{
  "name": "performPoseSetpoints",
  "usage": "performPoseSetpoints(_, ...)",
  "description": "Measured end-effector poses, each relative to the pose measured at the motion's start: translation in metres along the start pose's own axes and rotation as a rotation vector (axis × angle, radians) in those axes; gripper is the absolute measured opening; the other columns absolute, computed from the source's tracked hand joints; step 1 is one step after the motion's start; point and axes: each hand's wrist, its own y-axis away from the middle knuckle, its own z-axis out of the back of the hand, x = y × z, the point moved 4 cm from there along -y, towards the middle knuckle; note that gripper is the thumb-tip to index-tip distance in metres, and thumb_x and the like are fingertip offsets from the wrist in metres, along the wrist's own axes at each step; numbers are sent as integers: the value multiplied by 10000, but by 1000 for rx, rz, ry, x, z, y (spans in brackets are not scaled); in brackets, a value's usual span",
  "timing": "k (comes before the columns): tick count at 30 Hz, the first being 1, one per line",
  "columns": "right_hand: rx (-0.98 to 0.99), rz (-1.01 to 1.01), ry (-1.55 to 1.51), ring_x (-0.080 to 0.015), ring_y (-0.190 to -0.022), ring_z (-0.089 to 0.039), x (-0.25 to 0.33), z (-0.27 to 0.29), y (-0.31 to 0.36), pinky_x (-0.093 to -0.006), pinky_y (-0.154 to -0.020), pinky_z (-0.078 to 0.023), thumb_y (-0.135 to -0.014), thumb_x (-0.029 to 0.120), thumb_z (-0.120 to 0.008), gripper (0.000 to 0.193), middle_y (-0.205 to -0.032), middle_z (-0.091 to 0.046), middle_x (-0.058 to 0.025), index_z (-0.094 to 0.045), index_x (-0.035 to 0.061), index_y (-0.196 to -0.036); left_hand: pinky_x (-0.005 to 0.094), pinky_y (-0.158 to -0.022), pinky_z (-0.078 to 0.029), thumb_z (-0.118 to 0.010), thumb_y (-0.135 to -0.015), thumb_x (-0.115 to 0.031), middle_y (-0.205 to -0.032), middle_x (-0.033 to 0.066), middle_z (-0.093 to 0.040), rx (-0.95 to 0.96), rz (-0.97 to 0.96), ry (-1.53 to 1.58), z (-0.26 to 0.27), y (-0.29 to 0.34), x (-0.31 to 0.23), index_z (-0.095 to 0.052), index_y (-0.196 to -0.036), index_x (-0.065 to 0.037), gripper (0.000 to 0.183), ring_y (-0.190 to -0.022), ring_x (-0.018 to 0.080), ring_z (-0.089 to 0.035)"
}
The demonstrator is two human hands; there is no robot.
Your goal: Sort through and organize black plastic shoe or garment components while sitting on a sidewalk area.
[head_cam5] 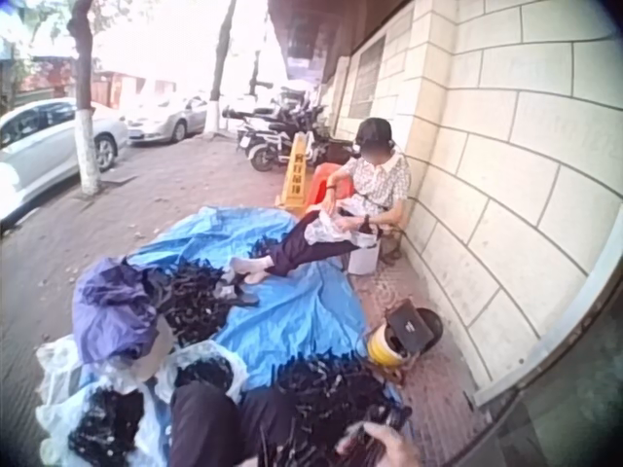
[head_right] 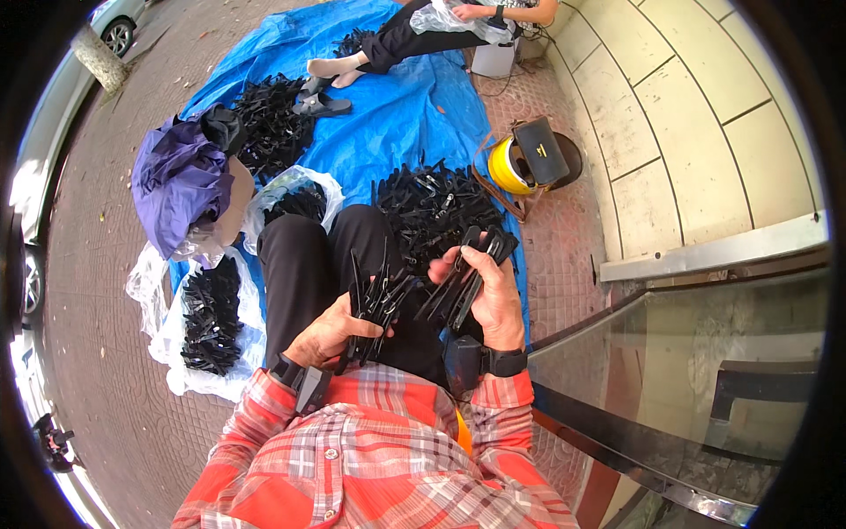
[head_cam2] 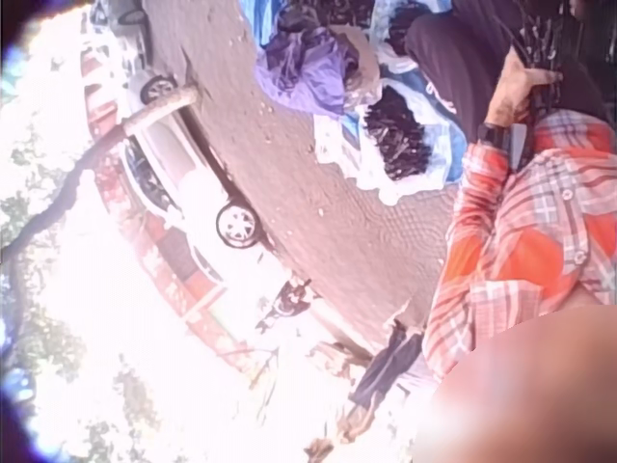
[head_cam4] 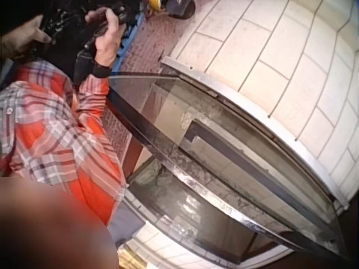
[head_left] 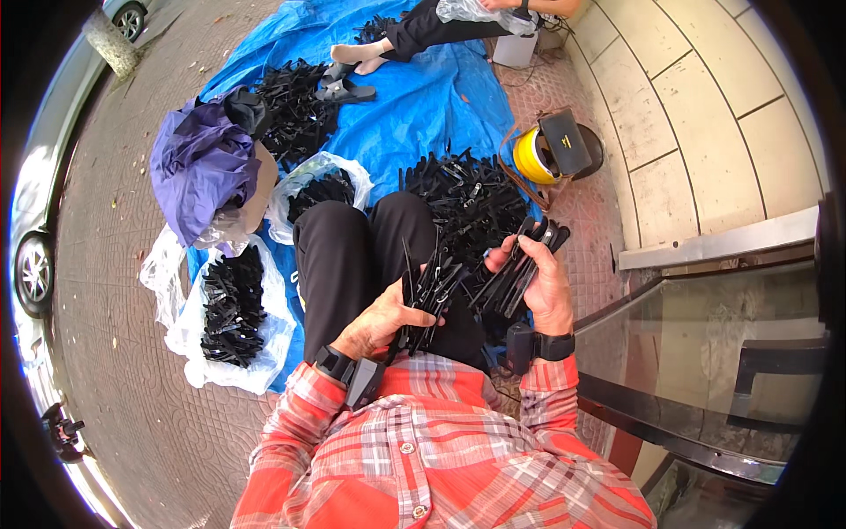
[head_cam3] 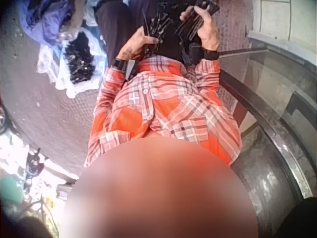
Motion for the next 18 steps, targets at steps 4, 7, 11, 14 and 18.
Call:
performPoseSetpoints(4, 83, -54, 109, -61, -519, -430, -11, -19, 8, -236, -463, -353, -778, 57, -655, 287, -696, -493, -4, -529, -5, -1029, 298, -847, -478, -652, -689, 122, -1006, 25, -565, 80, 66, 123, 0, -1, 3, -409, -1294, -54, 675, -923, 149, -588)
performPoseSetpoints(7, 230, 175, 831, -97, -687, -537, -21, -49, 20, -249, -615, -431, -702, -30, -669, 270, -752, -528, -19, -573, 21, -950, 275, -842, -466, -670, -686, 101, -1006, 19, -564, 58, 42, 79, -9, 3, -4, -431, -1266, -57, 647, -922, 135, -577)
performPoseSetpoints(11, 685, 577, 1227, -302, -863, -568, -41, -78, 26, -361, -740, -485, -570, -30, -660, 365, -903, -580, -91, -583, 31, -921, 247, -821, -453, -695, -679, 67, -1011, 11, -558, 120, 14, 50, 2, 3, 8, -460, -1219, -72, 605, -903, 112, -565)
performPoseSetpoints(14, 799, 541, 1288, -293, -874, -560, -47, -83, 28, -368, -748, -486, -580, -25, -653, 353, -918, -581, -78, -589, 43, -921, 233, -764, -440, -723, -674, -37, -962, 8, -580, 187, 50, 45, 10, 6, 12, -546, -1081, -49, 444, -869, 90, -556)
performPoseSetpoints(18, 817, 633, 1229, -293, -865, -556, -43, -84, 25, -346, -746, -488, -577, -45, -663, 386, -918, -582, -84, -593, 50, -945, 283, -853, -460, -716, -698, -76, -1103, 50, -561, 257, 70, 300, 22, 9, 20, -428, -1268, -52, 639, -982, 142, -566)
